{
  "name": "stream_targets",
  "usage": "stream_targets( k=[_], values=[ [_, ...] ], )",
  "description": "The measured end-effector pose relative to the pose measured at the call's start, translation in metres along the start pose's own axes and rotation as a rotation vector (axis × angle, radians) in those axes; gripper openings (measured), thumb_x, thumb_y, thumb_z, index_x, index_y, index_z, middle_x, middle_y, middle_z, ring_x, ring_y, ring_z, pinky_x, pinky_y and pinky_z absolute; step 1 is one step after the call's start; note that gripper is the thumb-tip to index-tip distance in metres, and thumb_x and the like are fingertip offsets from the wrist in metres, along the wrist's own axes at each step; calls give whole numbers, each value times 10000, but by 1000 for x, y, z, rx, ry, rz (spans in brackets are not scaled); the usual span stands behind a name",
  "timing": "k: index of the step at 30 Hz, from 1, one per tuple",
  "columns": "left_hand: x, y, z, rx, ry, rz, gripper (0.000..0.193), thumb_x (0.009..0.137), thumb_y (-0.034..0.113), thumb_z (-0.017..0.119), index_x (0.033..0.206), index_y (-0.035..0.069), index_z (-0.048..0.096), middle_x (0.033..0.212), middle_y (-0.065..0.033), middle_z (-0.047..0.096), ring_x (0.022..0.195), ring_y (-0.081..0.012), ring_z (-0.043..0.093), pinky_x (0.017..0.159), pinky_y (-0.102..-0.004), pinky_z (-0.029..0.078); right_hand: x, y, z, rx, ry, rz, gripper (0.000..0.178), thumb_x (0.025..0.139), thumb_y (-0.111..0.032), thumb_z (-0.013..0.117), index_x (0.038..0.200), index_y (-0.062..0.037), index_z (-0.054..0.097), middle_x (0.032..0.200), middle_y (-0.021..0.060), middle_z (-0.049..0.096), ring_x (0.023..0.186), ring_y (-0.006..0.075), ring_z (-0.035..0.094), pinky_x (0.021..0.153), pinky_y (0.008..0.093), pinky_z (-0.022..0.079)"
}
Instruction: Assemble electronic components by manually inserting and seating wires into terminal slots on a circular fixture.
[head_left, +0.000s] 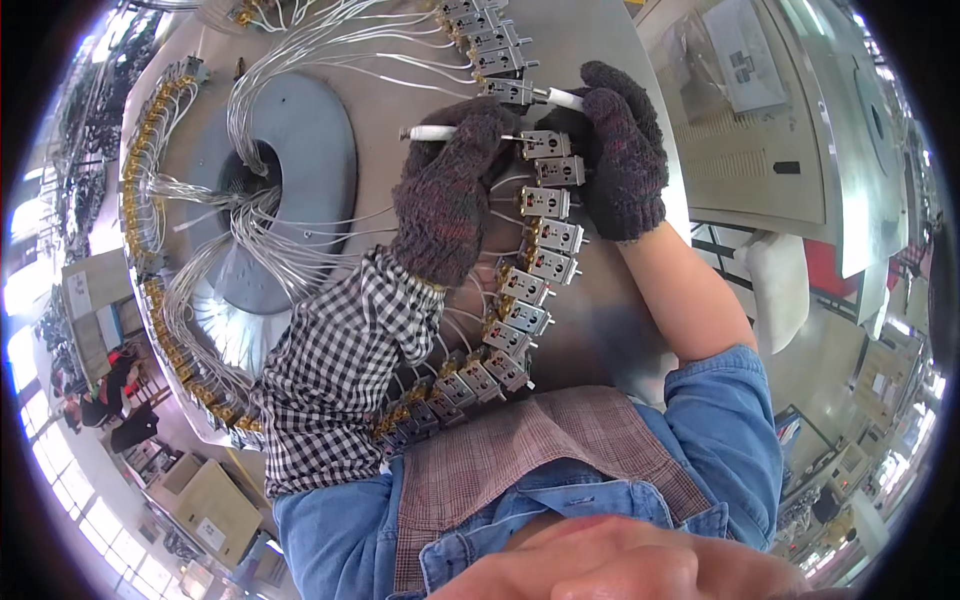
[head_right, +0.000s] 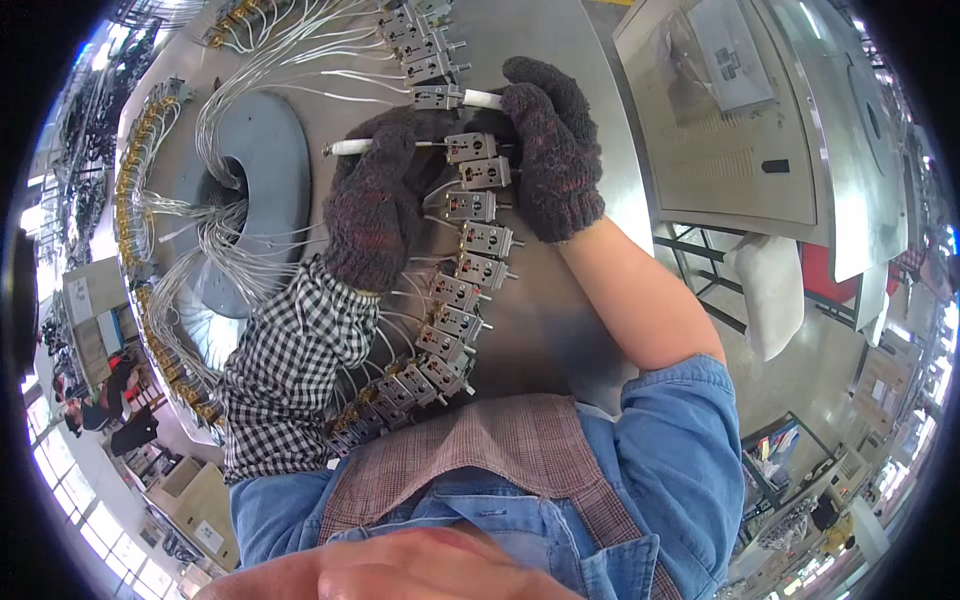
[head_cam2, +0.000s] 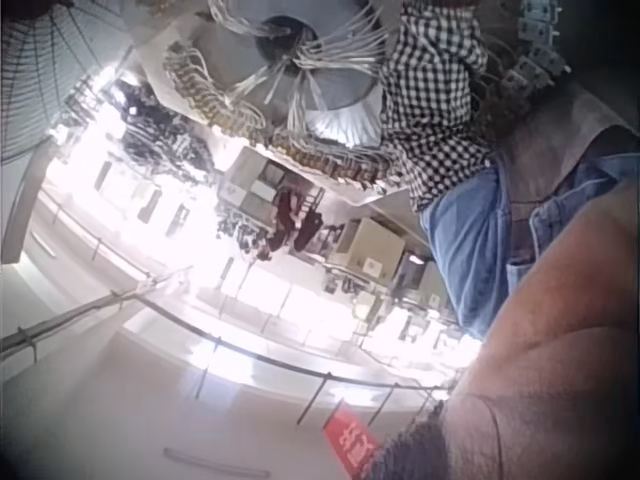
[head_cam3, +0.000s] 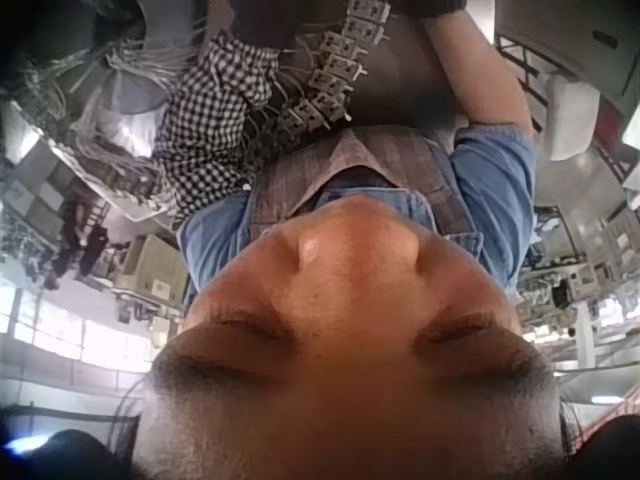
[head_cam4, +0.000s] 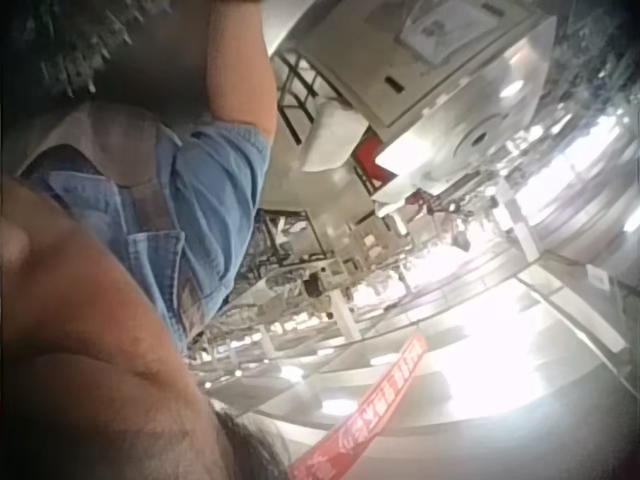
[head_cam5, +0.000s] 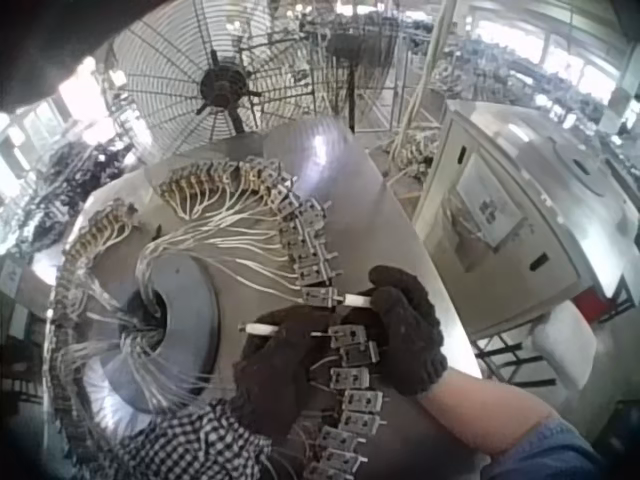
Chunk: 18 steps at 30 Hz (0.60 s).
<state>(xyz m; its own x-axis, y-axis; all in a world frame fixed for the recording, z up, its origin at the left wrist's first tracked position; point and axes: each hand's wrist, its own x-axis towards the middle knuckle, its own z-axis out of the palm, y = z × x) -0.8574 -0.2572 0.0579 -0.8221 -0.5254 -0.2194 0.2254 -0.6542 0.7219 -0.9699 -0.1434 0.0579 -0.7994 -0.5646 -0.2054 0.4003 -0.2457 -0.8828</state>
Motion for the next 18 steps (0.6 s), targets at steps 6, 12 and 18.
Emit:
stream_targets(
  k=[6,12,18],
  values=[
    [-10,2,11,-17,114,-34,240,926,129,515,1112,-23,506,1047,-145,594,956,-232,602,834,-353,539,4,0,3,-7,58,-7,343,897,-183,506,1227,-96,468,987,136,599,827,234,624,687,366,540],
    [-5,-4,2,-56,88,-57,231,925,145,527,1106,2,517,1038,-147,595,936,-246,609,811,-368,549,14,-15,-22,41,4,-9,331,873,-143,505,1195,-66,494,924,146,613,803,241,630,692,395,550],
    [-6,-9,4,-77,81,-22,211,924,149,531,1092,21,531,1026,-133,599,928,-234,610,802,-377,549,14,-29,-62,61,-35,18,310,849,-102,535,1137,12,513,877,107,604,729,214,615,688,341,540]
  ],
)
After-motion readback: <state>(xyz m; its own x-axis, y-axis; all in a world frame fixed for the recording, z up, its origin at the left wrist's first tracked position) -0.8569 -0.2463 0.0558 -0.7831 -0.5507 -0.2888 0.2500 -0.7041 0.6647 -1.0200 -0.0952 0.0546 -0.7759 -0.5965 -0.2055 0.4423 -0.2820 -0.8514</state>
